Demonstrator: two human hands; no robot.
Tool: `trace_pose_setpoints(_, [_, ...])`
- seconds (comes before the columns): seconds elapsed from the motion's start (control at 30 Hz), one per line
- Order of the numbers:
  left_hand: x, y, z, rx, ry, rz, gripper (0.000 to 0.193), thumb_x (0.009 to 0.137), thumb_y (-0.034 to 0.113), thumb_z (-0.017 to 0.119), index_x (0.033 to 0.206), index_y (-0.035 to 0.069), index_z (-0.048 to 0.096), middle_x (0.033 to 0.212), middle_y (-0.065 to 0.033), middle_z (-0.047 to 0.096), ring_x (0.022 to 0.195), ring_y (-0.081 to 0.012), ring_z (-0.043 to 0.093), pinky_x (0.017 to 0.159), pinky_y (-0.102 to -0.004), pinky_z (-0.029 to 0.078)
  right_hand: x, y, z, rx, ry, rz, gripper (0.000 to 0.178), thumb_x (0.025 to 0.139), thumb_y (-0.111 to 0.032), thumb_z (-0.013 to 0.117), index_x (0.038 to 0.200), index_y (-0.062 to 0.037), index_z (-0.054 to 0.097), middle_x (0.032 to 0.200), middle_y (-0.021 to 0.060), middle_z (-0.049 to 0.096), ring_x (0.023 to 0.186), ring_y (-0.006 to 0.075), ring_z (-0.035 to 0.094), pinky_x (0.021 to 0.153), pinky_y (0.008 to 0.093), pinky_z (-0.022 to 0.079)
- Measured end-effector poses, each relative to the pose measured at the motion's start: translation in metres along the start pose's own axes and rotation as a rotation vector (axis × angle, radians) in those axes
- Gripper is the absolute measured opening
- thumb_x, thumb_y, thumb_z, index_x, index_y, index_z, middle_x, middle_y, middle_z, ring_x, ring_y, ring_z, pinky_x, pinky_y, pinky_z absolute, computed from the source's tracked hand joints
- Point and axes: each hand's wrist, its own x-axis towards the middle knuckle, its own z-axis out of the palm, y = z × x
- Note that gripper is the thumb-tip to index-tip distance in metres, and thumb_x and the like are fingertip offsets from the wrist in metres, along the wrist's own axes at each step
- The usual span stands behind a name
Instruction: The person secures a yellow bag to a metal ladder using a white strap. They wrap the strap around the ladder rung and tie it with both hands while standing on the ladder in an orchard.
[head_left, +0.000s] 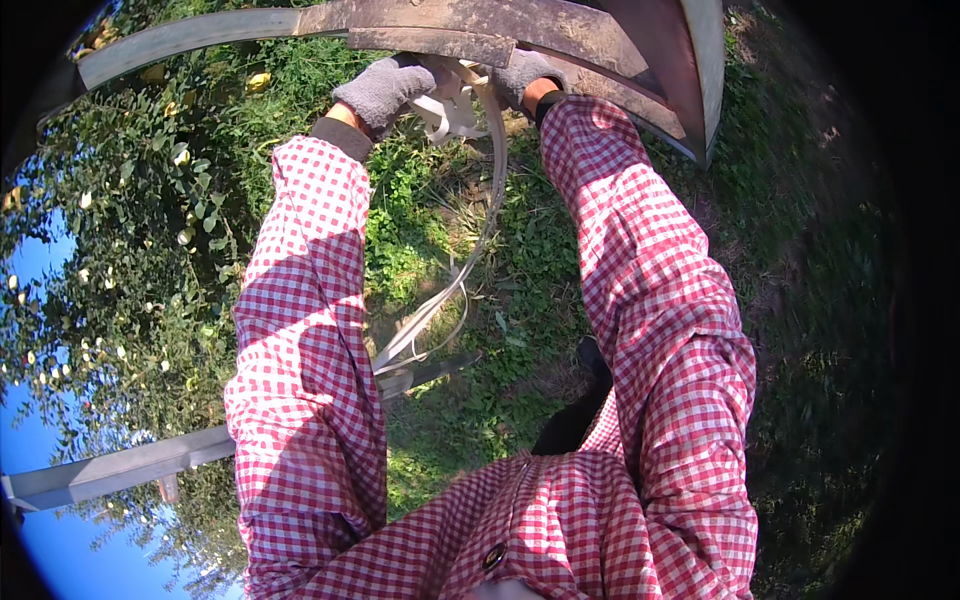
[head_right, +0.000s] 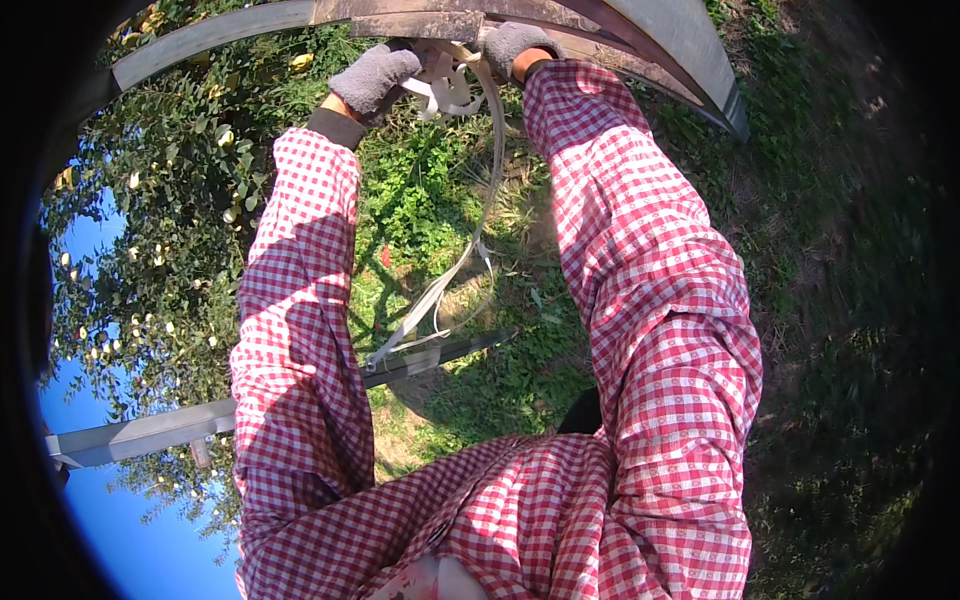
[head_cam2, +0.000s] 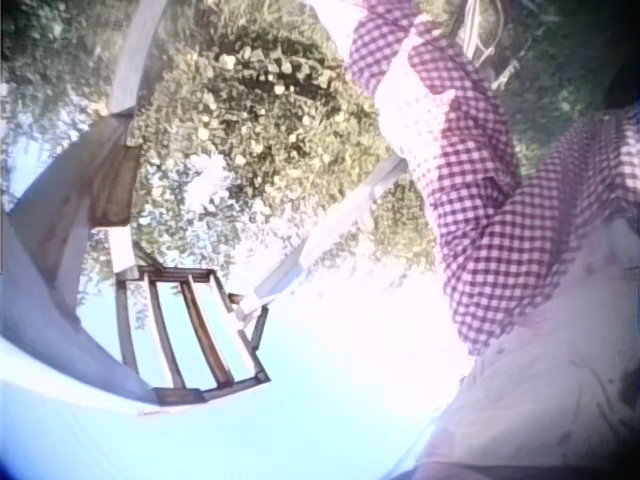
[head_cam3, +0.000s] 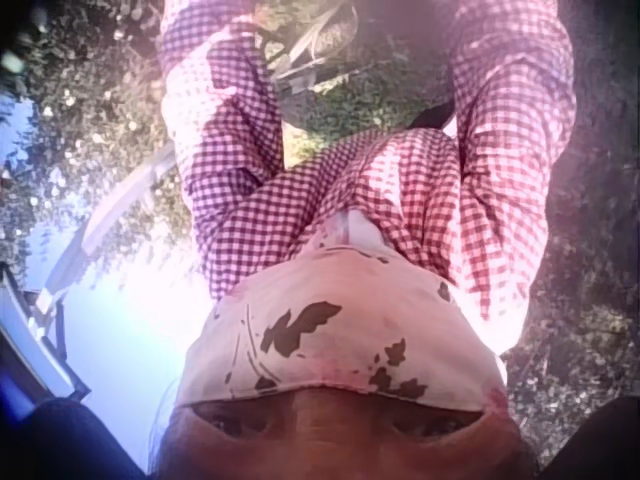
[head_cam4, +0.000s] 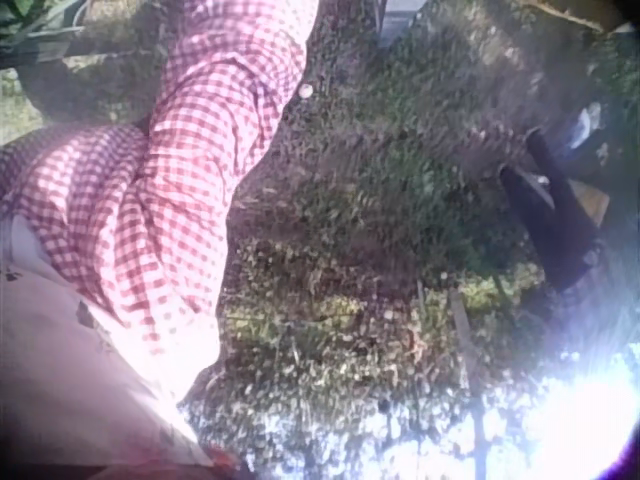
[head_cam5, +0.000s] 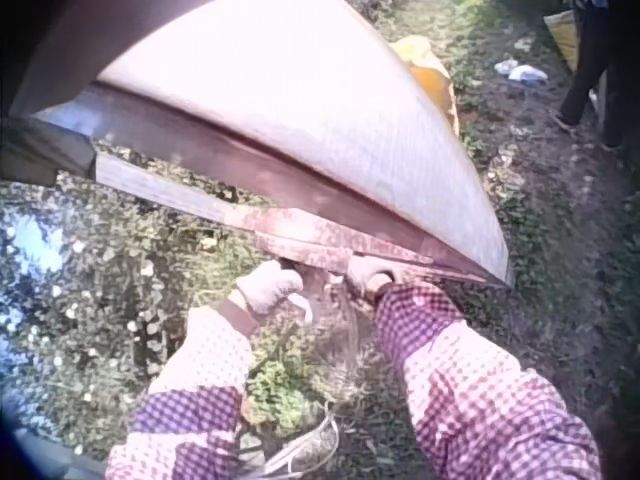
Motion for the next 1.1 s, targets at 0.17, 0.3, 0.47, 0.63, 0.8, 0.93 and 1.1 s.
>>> trace_pose_setpoints(0.17, [0.015, 0.029, 0.022, 0.017, 0.086, -0.031, 0.029, 0.079, 0.030, 0.056, 0.092, 0.005, 0.063, 0.074, -0.0138, 0.061, 0.068, -0.0224, 0.060, 0.061, -0.0335, 0.047, -0.053, -0.002, 0.027, 0.692, 0.137, 0.134, 0.015, 0.083, -0.017, 0.048, 0.089, -0.0088, 0.059, 0.075, 0.0069, 0.061, 0.072, 0.0258, 0.059, 0.067, 0.0355, 0.048])
trace_pose_setpoints(0.3, [0.004, 0.054, 0.012, 0.959, 0.034, 0.166, 0.024, 0.081, 0.025, 0.053, 0.089, 0.005, 0.065, 0.081, -0.0138, 0.063, 0.075, -0.0236, 0.061, 0.068, -0.0318, 0.048, -0.038, -0.026, 0.013, -0.158, 0.162, -0.469, 0.018, 0.077, -0.019, 0.056, 0.089, -0.0050, 0.060, 0.078, 0.0142, 0.062, 0.075, 0.0303, 0.060, 0.069, 0.0379, 0.046])
trace_pose_setpoints(0.47, [0.004, 0.055, 0.027, 0.758, -0.010, 0.075, 0.025, 0.085, 0.014, 0.048, 0.106, 0.009, 0.059, 0.093, -0.0101, 0.062, 0.083, -0.0212, 0.061, 0.070, -0.0300, 0.050, -0.020, 0.020, -0.010, -0.603, 0.204, -0.561, 0.019, 0.081, -0.017, 0.052, 0.090, -0.0029, 0.062, 0.072, 0.0165, 0.060, 0.073, 0.0320, 0.059, 0.066, 0.0374, 0.048])
trace_pose_setpoints(0.63, [-0.030, -0.041, 0.078, -0.440, 0.276, -0.333, 0.036, 0.082, 0.029, 0.057, 0.110, 0.007, 0.051, 0.092, -0.0113, 0.063, 0.085, -0.0222, 0.062, 0.069, -0.0337, 0.049, -0.091, 0.007, 0.046, 0.639, -0.110, 0.405, 0.027, 0.085, -0.028, 0.049, 0.099, -0.0077, 0.061, 0.076, 0.0117, 0.064, 0.066, 0.0209, 0.062, 0.055, 0.0339, 0.050])
trace_pose_setpoints(0.8, [-0.048, -0.052, 0.126, -0.443, 0.340, -0.237, 0.042, 0.077, 0.014, 0.059, 0.117, 0.010, 0.047, 0.095, -0.0162, 0.059, 0.087, -0.0311, 0.057, 0.076, -0.0363, 0.047, -0.051, 0.027, 0.068, -0.387, 0.034, -0.073, 0.036, 0.087, -0.035, 0.044, 0.112, -0.0120, 0.052, 0.100, 0.0085, 0.062, 0.091, 0.0209, 0.058, 0.078, 0.0305, 0.044])
trace_pose_setpoints(0.93, [-0.072, 0.020, 0.141, -0.889, 0.105, -0.261, 0.051, 0.074, 0.008, 0.066, 0.121, 0.009, 0.046, 0.108, -0.0026, 0.055, 0.090, -0.0129, 0.055, 0.075, -0.0282, 0.047, -0.066, 0.029, 0.022, -0.128, 0.151, -0.490, 0.038, 0.083, -0.032, 0.051, 0.112, -0.0064, 0.054, 0.105, 0.0140, 0.059, 0.096, 0.0266, 0.056, 0.083, 0.0333, 0.043])
trace_pose_setpoints(1.1, [-0.063, 0.056, 0.149, -0.744, 0.465, 0.041, 0.065, 0.068, 0.009, 0.071, 0.124, -0.001, 0.038, 0.105, -0.0071, 0.057, 0.093, -0.0146, 0.055, 0.082, -0.0293, 0.045, -0.091, -0.002, 0.001, -0.324, -0.052, -0.244, 0.040, 0.080, -0.033, 0.055, 0.111, -0.0071, 0.054, 0.108, 0.0152, 0.058, 0.100, 0.0281, 0.055, 0.085, 0.0357, 0.043])
